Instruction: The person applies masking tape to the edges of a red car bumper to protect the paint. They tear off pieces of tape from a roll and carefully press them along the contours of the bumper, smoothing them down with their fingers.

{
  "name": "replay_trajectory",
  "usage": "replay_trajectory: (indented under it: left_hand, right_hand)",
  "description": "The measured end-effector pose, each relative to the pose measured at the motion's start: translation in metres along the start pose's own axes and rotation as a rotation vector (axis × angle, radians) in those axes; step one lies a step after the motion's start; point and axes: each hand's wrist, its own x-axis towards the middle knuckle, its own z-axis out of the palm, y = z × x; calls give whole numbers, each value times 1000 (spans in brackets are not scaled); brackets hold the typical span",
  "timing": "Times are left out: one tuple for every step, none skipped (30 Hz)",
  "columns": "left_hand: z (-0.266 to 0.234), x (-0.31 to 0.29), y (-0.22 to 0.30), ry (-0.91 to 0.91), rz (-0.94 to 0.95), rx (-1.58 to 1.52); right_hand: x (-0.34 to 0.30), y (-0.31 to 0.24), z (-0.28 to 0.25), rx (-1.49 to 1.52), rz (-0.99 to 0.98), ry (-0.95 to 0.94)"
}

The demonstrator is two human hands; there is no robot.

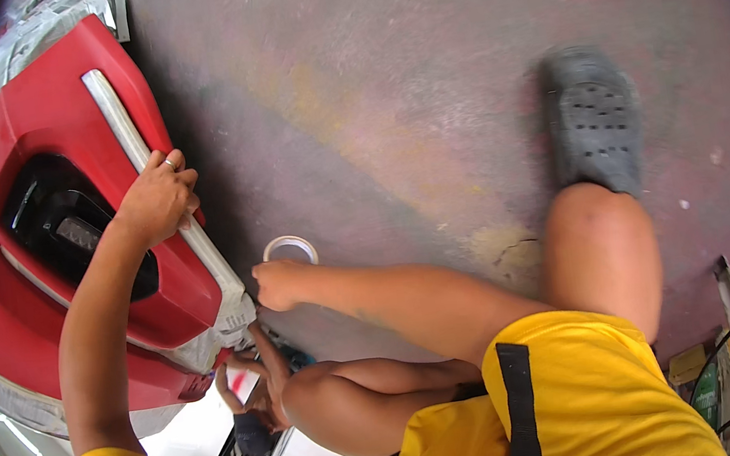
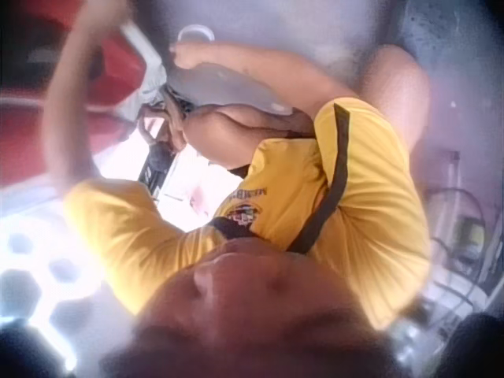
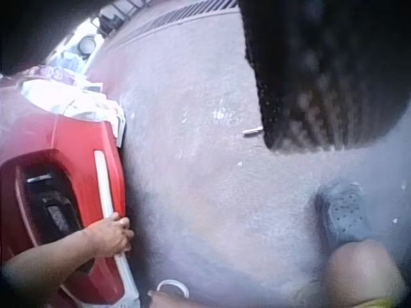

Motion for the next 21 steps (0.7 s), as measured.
replay_trajectory:
  left_hand:
    - [2, -4, 6, -4, -37, 58]
    - [14, -6, 23, -76, -66, 216]
    - [42, -12, 45, -57, -75, 270]
    - [82, -16, 74, 42, -126, 271]
    - [96, -12, 92, 51, -163, 250]
    - [95, -1, 107, 7, -195, 324]
    - [113, -2, 126, -34, -210, 361]
    - [114, 4, 138, -103, -161, 374]
    - [123, 11, 155, -140, -157, 391]
    - [131, 7, 172, -201, -120, 348]
    - [134, 1, 187, -194, -112, 327]
    - [138, -7, 201, -189, -116, 305]
    - [156, -21, 221, -246, -117, 269]
    - [180, -28, 243, -300, -124, 229]
    - [202, -26, 262, -438, -78, 132]
    - [227, -26, 288, -580, -12, 24]
    - [255, -31, 321, -551, -128, -75]
    - [278, -38, 348, -532, -240, -184]
    - [279, -41, 355, -473, -232, -313]
    - [270, -46, 369, -419, -237, -448]
    - [266, -58, 391, -378, -246, -593]
  right_hand:
    - [-6, -12, -10, -51, -10, 21]
    - [-15, -17, -21, -55, -24, 34]
    - [-24, -18, -34, -119, -68, 94]
    - [-37, -13, -44, -180, -106, 145]
    - [-57, -8, -62, -237, -140, 219]
    - [-84, -7, -86, -283, -97, 276]
    - [-110, -16, -106, -324, -78, 308]
    - [-137, -17, -127, -312, -39, 379]
    - [-161, -20, -145, -295, -6, 443]
    - [-183, -31, -156, -266, -6, 509]
    - [-205, -40, -169, -240, 0, 582]
    - [-219, -41, -184, -326, -96, 691]
    - [-229, -45, -197, -399, -206, 786]
    - [-237, -56, -216, -441, -109, 909]
    - [-239, -53, -249, -592, -37, 1049]
    - [-242, -55, -272, -702, -22, 1227]
    - [-242, -62, -296, -769, 107, 1310]
    - [-238, -69, -311, -943, 230, 1334]
    - [-233, -68, -330, -1127, 283, 1346]
    - [-231, -63, -349, -1309, 315, 1351]
    - [-232, -60, -356, -1378, 357, 1305]
